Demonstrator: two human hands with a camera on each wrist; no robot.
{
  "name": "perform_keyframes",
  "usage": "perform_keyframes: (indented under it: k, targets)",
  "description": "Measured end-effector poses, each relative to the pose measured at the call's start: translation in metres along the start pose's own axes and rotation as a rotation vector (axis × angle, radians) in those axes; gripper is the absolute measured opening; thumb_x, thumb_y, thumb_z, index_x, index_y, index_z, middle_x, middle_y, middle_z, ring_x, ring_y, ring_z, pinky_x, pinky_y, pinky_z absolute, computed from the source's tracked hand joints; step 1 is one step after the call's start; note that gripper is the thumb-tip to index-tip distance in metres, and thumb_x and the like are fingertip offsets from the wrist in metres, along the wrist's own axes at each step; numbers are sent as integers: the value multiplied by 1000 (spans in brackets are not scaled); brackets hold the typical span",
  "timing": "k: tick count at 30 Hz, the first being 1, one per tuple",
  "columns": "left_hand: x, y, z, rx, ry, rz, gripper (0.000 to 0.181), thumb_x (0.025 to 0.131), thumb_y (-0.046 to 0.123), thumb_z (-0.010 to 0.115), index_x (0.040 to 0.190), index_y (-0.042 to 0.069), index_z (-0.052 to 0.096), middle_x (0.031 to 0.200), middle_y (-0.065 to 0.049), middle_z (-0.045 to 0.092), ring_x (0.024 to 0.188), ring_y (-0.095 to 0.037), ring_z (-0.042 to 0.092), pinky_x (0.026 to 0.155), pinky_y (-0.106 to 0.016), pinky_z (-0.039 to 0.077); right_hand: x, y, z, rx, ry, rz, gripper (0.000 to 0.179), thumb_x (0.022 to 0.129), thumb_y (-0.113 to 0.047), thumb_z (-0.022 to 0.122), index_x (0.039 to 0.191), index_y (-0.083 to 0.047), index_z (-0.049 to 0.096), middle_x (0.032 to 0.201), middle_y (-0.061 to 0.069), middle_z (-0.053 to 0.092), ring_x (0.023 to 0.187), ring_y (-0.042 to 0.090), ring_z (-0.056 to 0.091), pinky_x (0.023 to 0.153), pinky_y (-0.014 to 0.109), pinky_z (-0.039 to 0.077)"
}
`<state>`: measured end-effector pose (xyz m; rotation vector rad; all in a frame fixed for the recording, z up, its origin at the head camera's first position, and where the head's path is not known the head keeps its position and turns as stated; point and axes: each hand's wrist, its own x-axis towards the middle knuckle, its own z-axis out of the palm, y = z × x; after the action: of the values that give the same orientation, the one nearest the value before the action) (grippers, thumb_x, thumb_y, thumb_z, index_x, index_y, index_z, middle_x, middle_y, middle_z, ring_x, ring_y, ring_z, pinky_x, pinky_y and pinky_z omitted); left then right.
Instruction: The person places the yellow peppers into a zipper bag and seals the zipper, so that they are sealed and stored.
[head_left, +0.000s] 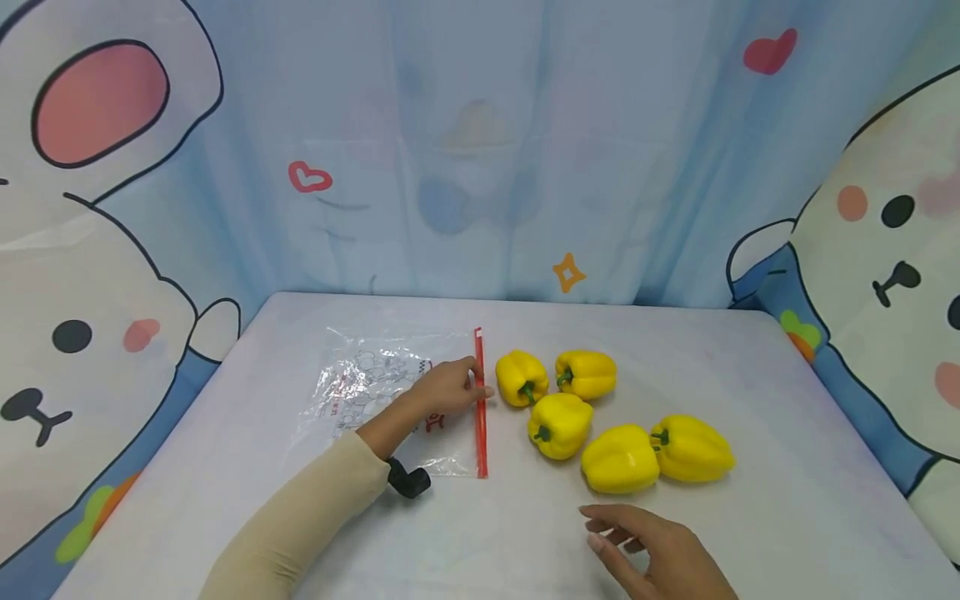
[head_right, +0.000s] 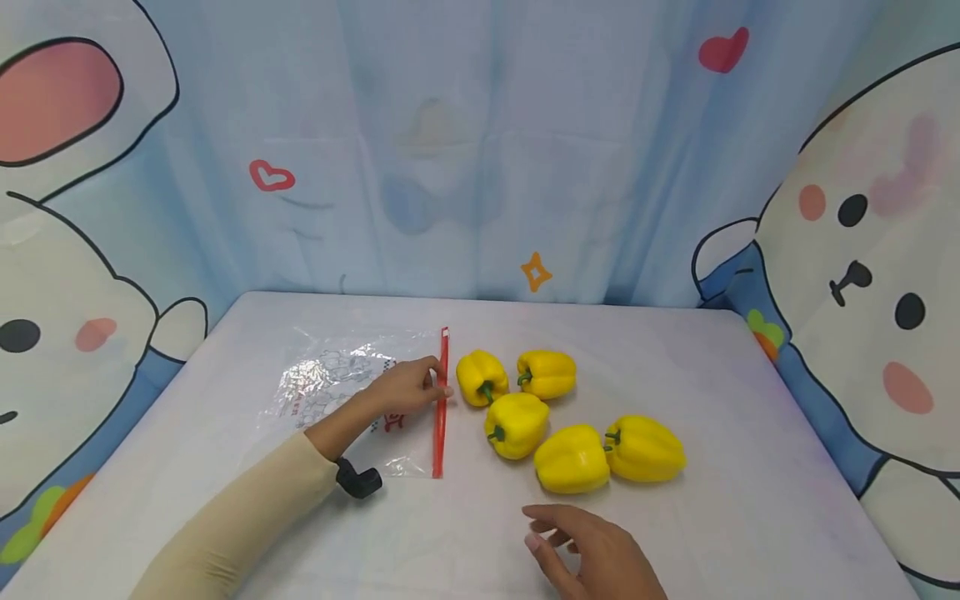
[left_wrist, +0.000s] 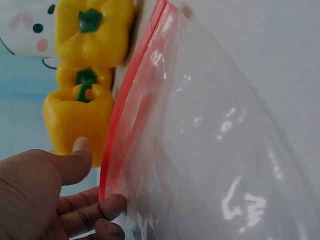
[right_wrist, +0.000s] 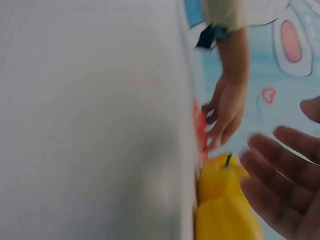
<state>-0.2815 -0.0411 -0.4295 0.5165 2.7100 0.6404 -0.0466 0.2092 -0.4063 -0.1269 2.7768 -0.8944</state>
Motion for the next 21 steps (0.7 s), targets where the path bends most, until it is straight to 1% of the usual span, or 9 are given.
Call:
perform_keyframes:
  k: [4,6,8,11,13,14,16,19,21]
  targets:
    - [-3,1,3,20,44,16,35,91,38,69,117,16,60,79,0,57,64,-15,51,55,-23,40,-1,1,-6,353,-292,-71,39,101,-36,55,129,-10,62,107,0,72,80,8,61,68,18,52]
    - [-5,0,5,16,68,22,31,91,29,68,118,15,60,79,0,58,63,-15,51,54,-23,41,1,-3,-7,449,-372,-92,39,102,-35,52,129,-8,62,108,3,72,82,12,63,69,20,53]
    - [-7,0,7,-3,81,20,30,90,23,67,119,15,60,81,1,59,62,-14,52,53,-23,42,0,-7,-9,584,-460,-104,39,104,-34,49,129,-6,61,109,7,72,84,16,64,71,21,55]
    - [-13,-3,8,-68,98,22,32,90,19,67,120,13,60,81,1,60,57,-13,53,50,-23,45,1,-14,-12,785,-631,-104,41,106,-31,42,132,-3,58,114,11,70,90,19,64,75,24,56]
    - [-17,-4,9,-113,103,20,32,90,19,68,120,11,60,81,2,60,51,-12,52,45,-23,45,4,-20,-13,852,-713,-92,41,107,-31,40,135,-4,55,115,13,69,92,20,62,75,25,55]
    - [-20,-4,9,-131,104,18,32,90,19,68,120,11,60,80,2,60,48,-12,51,42,-23,45,7,-22,-13,856,-731,-104,41,107,-31,40,136,-5,54,116,13,69,91,19,63,74,24,55]
    - [-26,-3,10,-166,101,9,33,90,18,68,121,11,60,80,2,61,42,-13,49,36,-23,43,16,-28,-11,840,-713,-123,41,106,-30,43,138,-6,53,115,13,69,89,19,63,70,24,55]
    - [-34,-3,12,-198,84,-15,33,90,20,70,121,13,60,82,2,63,39,-14,48,33,-24,42,36,-31,-5,816,-638,-146,43,103,-27,53,141,-7,50,115,13,68,84,19,63,63,23,55]
    - [-39,-2,14,-228,73,-18,34,89,20,71,121,13,60,83,2,64,38,-15,48,32,-25,42,51,-32,1,805,-577,-137,47,100,-27,58,142,-9,49,116,14,68,82,19,62,60,24,55]
